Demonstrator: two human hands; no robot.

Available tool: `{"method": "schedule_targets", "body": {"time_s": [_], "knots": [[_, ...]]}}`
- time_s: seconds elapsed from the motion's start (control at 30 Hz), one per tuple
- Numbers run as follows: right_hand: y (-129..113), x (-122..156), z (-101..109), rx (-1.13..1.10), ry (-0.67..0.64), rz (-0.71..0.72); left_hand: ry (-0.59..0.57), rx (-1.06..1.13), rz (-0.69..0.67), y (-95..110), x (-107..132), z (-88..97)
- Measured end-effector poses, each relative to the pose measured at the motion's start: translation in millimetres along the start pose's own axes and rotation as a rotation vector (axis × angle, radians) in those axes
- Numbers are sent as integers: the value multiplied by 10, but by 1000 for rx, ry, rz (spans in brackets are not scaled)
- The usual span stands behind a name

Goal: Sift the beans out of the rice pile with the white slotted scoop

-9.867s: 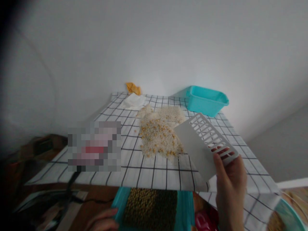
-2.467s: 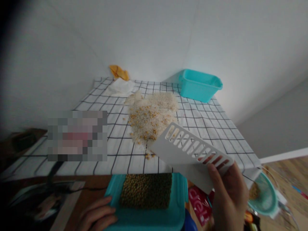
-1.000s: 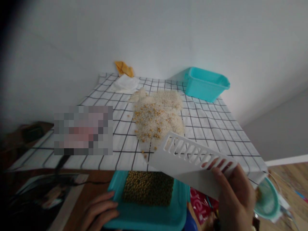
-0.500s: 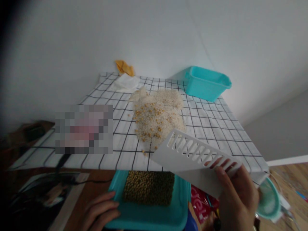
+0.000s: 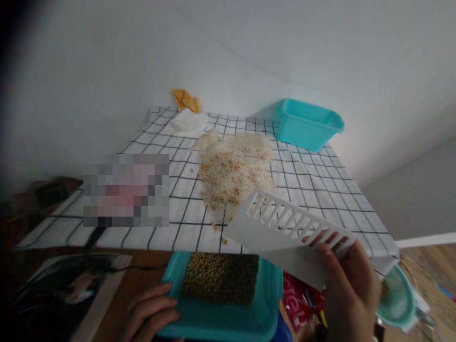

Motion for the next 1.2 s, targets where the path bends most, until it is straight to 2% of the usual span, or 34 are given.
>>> {"method": "schedule_targets", "body": {"time_s": [0.2, 0.3, 0.5, 0.67, 0.8, 0.97, 1.2], "knots": [[19, -5, 31, 40, -76, -42, 17, 13, -27, 6, -18, -12], [10, -4, 7, 0, -106, -25, 18, 0, 10, -5, -15, -6], [36, 34, -60, 9, -71, -77, 8, 4, -10, 9, -9, -3], [25, -62, -24, 72, -33, 22, 10, 9, 0, 0, -15, -22], [-60, -96, -53, 7, 11, 132, 6, 4, -10, -10, -7, -29], [-86, -47, -186, 18, -64, 132, 17, 4, -26, -19, 7, -19], [-6, -54, -278, 30, -93, 137, 44, -7, 6, -19, 25, -16]]}}
Point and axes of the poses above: each hand's wrist, its own x-axis away from the middle knuckle, its own z-axis out of the back of the hand, y = z × x, the point moved 5 cm from there along -x, towards the middle knuckle, and after that the axes turned 4 degrees about -z, right-handed, at the moved point
